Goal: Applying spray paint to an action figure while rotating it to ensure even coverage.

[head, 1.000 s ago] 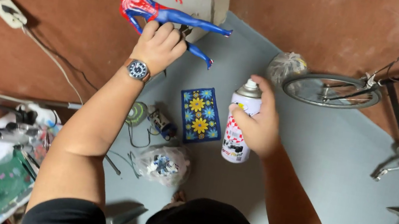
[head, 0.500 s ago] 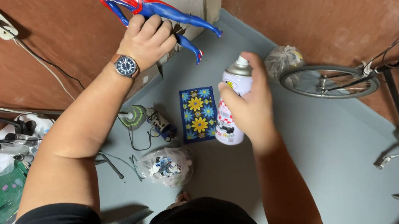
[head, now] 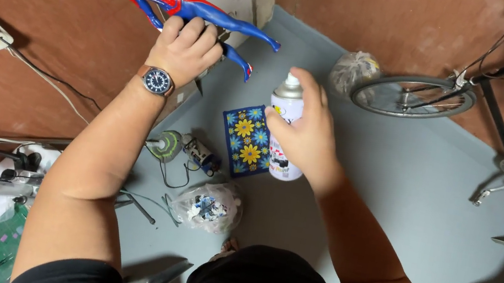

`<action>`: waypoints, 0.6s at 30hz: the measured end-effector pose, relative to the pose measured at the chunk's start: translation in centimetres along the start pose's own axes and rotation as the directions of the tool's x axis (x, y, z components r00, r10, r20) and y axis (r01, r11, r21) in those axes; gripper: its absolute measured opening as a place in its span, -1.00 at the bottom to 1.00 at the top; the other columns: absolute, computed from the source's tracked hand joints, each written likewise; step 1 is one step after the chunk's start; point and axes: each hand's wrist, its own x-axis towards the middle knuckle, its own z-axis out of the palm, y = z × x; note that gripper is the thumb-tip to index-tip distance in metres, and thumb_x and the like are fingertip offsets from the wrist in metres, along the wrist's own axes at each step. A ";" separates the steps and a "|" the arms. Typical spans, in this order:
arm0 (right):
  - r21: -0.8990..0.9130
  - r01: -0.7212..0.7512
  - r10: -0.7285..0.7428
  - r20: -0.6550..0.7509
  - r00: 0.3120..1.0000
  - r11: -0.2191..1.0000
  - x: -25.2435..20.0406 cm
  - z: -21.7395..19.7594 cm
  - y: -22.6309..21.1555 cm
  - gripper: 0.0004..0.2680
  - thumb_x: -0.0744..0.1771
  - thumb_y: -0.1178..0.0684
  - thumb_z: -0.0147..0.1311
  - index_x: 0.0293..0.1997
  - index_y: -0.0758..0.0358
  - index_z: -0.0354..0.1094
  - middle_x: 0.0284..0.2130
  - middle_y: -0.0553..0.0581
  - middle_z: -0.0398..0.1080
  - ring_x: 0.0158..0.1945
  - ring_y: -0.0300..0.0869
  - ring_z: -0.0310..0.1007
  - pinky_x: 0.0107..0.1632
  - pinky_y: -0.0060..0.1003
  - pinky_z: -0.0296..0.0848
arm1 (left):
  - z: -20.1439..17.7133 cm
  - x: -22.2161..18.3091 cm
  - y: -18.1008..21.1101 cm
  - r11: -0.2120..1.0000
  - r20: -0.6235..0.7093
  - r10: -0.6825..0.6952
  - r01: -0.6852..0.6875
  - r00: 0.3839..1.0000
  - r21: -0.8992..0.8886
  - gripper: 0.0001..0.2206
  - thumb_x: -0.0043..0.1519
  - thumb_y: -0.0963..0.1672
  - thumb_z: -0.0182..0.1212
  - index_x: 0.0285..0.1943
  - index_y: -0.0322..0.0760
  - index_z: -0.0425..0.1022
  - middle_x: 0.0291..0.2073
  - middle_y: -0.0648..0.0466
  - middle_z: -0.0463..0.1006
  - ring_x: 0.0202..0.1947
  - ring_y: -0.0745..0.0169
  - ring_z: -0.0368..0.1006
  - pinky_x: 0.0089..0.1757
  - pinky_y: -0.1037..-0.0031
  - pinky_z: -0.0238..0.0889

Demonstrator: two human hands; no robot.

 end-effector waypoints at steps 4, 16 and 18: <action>0.015 0.007 -0.007 0.015 1.000 1.000 -0.2 0.5 0.6 -0.53 0.22 -0.01 0.22 0.28 -0.01 0.21 0.10 0.17 0.34 0.12 0.00 0.45 0.17 -0.18 0.34 | -0.1 0.1 0.0 1.000 0.024 0.000 0.000 1.000 0.002 -0.81 0.39 -0.10 0.23 -0.30 0.02 0.36 -0.16 0.21 0.55 -0.08 0.24 0.46 -0.11 0.41 0.26; -0.027 -0.001 0.000 -0.057 0.998 1.000 -0.1 -0.2 5.3 -0.46 0.19 0.07 0.29 0.34 0.08 0.21 0.20 0.20 0.28 0.20 -0.03 0.42 0.26 -0.20 0.34 | 0.7 0.1 0.7 0.997 0.160 0.008 0.005 0.987 -0.080 -0.84 0.31 -0.20 0.26 -0.31 -0.04 0.45 -0.23 0.19 0.55 -0.03 0.16 0.40 0.00 0.36 0.29; -0.033 0.073 -0.076 -0.110 0.991 0.997 0.9 -0.1 6.2 -0.46 0.20 0.08 0.31 0.33 0.10 0.21 0.18 0.18 0.29 0.21 -0.04 0.41 0.25 -0.20 0.35 | 0.7 0.4 0.7 0.996 0.207 0.017 0.000 0.978 -0.085 -0.87 0.30 -0.19 0.27 -0.29 -0.03 0.48 -0.23 0.20 0.55 -0.01 0.12 0.39 0.05 0.32 0.28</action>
